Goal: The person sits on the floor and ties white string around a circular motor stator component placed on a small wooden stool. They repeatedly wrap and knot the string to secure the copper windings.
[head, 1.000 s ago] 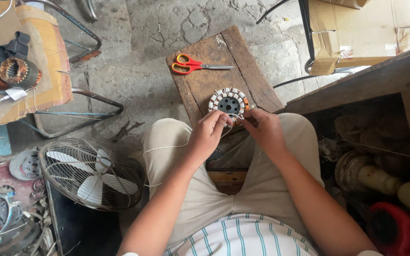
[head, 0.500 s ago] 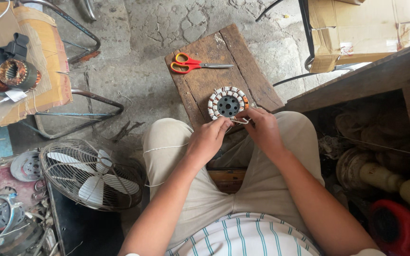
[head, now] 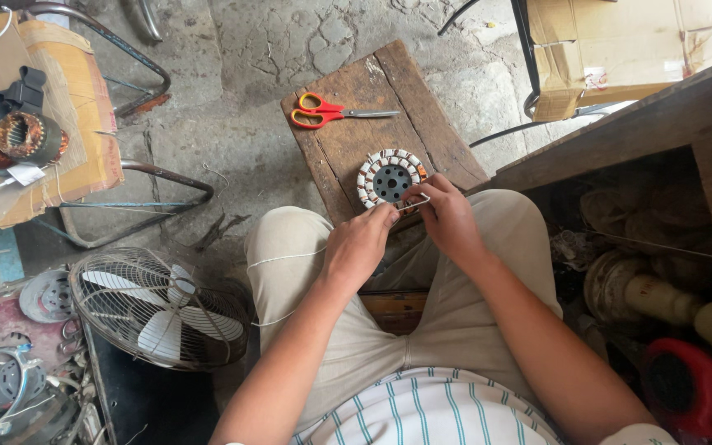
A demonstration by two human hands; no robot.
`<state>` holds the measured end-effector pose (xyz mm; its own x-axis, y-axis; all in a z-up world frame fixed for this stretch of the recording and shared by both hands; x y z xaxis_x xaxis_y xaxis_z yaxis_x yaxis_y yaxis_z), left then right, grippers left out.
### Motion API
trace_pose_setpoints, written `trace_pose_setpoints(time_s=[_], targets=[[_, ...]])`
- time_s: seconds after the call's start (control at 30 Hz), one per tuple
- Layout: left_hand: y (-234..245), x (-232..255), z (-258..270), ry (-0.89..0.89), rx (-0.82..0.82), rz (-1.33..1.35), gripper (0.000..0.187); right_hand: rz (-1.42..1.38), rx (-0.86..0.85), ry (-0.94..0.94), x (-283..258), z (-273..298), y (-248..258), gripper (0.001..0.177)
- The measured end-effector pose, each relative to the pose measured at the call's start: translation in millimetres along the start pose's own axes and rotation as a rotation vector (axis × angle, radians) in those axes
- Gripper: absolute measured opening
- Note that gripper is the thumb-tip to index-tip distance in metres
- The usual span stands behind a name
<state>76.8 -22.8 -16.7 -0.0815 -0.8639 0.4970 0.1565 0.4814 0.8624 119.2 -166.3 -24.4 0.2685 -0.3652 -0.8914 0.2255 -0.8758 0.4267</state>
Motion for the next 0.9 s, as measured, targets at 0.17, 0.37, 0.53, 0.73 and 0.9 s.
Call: trace_pose_setpoints(time_s=[0.17, 0.37, 0.53, 0.73, 0.9], targets=[[-1.2, -3.4, -1.1, 0.013, -0.001, 0.031, 0.023, 0.026, -0.022, 0.054, 0.9, -1.2, -3.2, 0.029], [-3.0, -5.6, -1.3, 0.042, -0.007, 0.031, 0.023, 0.081, -0.030, 0.062, 6.6, -1.3, -9.7, 0.026], [-4.3, -6.9, -2.7, 0.074, -0.030, 0.000, 0.025, 0.160, -0.054, 0.047, 4.9, 1.8, -14.3, 0.021], [15.6, -4.9, -3.6, 0.020, 0.143, 0.124, 0.027, 0.024, -0.068, -0.001, -3.2, 0.1, -11.3, 0.028], [17.3, -6.0, -5.0, 0.028, 0.146, 0.150, 0.025, -0.008, 0.080, 0.045, -3.3, 11.6, 4.5, 0.033]])
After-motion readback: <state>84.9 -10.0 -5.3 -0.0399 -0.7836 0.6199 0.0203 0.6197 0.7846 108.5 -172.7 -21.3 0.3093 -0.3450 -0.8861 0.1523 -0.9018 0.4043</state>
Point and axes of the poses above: each hand's wrist, its own z-axis away from the middle knuckle, its own y-axis out of the back of the hand, x = y × z, the point moved 9 cm from there along -z, towards the middle knuckle, and after that the axes turned 12 degrees about -z, right-handed, at the moved point
